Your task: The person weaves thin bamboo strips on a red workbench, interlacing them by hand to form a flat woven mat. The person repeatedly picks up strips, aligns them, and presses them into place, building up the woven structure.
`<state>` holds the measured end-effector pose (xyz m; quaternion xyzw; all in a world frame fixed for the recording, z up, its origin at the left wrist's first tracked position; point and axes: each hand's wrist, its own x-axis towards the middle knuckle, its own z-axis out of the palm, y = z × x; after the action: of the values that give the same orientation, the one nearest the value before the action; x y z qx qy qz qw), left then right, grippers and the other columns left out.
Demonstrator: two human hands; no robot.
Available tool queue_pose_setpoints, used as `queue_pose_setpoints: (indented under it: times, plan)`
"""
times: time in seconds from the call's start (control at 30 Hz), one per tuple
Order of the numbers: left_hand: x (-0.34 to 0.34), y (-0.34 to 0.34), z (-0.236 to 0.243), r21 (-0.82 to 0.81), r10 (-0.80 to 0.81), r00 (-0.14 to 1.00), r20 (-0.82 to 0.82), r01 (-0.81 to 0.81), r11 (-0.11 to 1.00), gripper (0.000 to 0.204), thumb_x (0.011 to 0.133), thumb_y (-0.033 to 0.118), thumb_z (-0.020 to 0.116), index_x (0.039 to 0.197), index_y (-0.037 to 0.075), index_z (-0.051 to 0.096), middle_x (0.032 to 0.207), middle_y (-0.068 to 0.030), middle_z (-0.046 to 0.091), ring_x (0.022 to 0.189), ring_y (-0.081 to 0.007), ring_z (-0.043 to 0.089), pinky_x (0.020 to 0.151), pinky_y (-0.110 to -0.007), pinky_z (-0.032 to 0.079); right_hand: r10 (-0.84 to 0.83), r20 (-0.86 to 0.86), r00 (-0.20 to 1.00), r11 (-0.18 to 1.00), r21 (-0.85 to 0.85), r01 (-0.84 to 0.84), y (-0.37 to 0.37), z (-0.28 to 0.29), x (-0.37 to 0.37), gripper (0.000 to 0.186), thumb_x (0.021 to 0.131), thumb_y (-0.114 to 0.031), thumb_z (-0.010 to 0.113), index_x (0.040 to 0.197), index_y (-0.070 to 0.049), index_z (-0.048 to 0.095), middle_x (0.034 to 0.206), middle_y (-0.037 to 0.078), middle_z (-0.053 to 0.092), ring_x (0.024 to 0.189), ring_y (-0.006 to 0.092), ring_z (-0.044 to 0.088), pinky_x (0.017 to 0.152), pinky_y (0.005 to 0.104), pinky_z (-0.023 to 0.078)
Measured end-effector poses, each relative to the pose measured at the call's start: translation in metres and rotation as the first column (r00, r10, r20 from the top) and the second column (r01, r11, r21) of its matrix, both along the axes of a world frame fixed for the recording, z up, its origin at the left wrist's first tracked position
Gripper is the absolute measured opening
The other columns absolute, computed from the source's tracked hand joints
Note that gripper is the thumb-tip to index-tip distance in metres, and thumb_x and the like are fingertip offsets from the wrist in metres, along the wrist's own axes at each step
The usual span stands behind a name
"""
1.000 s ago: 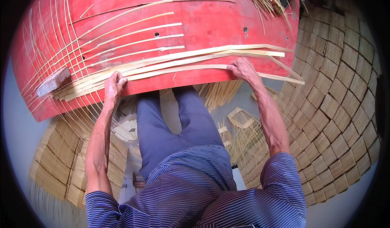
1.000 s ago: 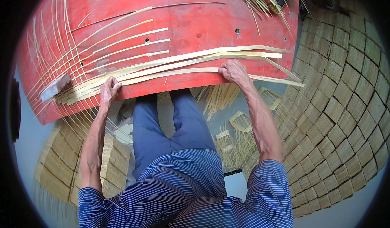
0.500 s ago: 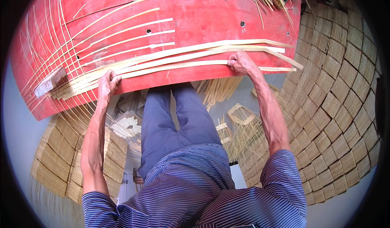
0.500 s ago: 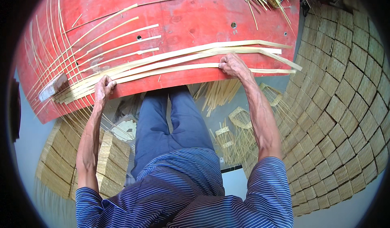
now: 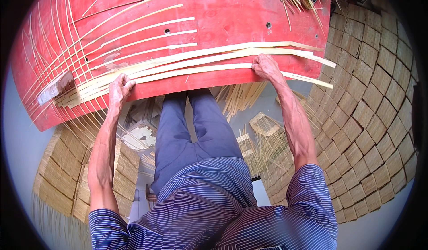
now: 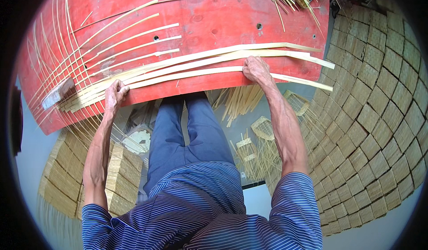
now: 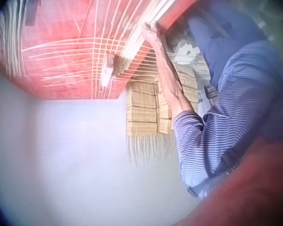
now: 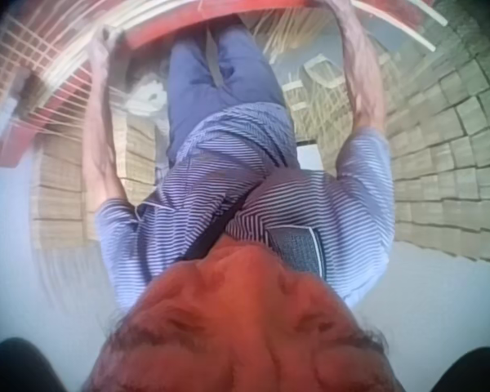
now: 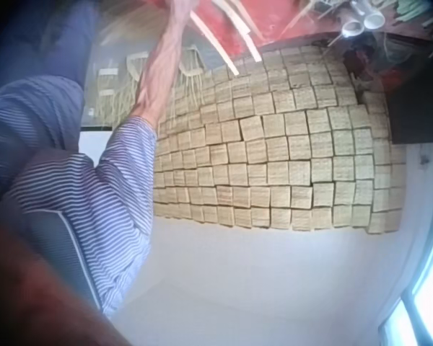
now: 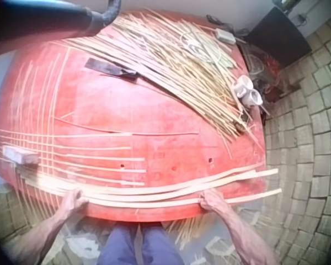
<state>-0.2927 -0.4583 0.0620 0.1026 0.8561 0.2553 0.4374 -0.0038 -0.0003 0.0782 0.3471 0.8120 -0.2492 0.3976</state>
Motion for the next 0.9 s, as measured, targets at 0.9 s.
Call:
queue_pose_setpoints:
  times: [0.9]
  plan:
    - [-0.0001, 0.0013, 0.004, -0.008, -0.032, 0.999, -0.035, 0.031, 0.999, 0.022, 0.087, 0.013, 0.073, 0.081, 0.003, 0.055, 0.061, -0.0036, 0.054, 0.052, -0.0112, 0.05, 0.051, -0.031, 0.044, -0.02, -0.02, 1.0, 0.999, -0.043, 0.019, -0.0026, 0.0007, 0.0045, 0.021, 0.085, -0.025, 0.066, 0.087, -0.006, 0.076, 0.078, 0.022, 0.069, 0.08, 0.038, 0.068, 0.074, 0.0488, 0.052]
